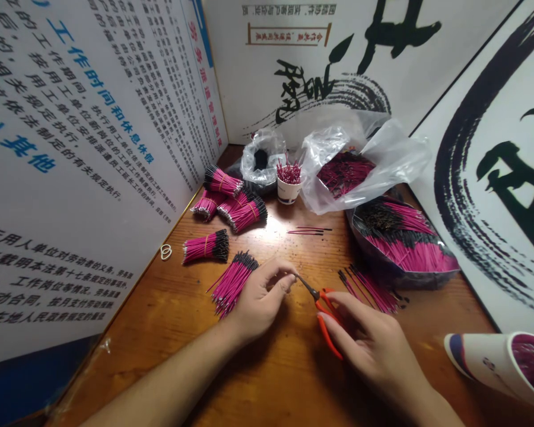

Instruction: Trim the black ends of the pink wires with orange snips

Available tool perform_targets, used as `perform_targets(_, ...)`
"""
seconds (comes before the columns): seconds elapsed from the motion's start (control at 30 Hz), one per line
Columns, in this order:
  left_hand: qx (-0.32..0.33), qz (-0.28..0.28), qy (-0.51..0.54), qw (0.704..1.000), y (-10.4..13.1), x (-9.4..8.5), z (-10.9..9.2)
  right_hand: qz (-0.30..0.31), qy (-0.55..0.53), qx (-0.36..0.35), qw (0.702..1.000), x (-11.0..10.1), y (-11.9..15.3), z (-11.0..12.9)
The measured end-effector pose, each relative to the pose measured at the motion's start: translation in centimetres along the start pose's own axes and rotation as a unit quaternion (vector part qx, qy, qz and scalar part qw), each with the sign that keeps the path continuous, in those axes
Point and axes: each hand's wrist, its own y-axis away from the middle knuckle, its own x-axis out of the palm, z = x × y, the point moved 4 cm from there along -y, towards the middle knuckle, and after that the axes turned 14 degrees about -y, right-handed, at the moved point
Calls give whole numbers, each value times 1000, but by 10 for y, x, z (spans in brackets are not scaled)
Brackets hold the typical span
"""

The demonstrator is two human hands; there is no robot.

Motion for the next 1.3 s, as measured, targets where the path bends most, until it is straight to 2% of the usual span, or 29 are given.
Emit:
perform_targets(0.2, -9, 7, 14, 1000, 0, 1, 0, -6, 15, -30, 999, -1, 1, 1)
perform_targets(0.63, -11, 17, 30, 999, 1, 2, 2, -3, -4, 1, 1000, -1, -1, 5)
perform_targets(1.1, -7, 12, 16, 1000, 0, 1, 2, -22, 28, -42, 999, -6, 3, 1)
perform_targets(1.3, -17, 4, 24, 1000, 1, 1, 5, -34, 26, -28, 999, -6, 0, 3)
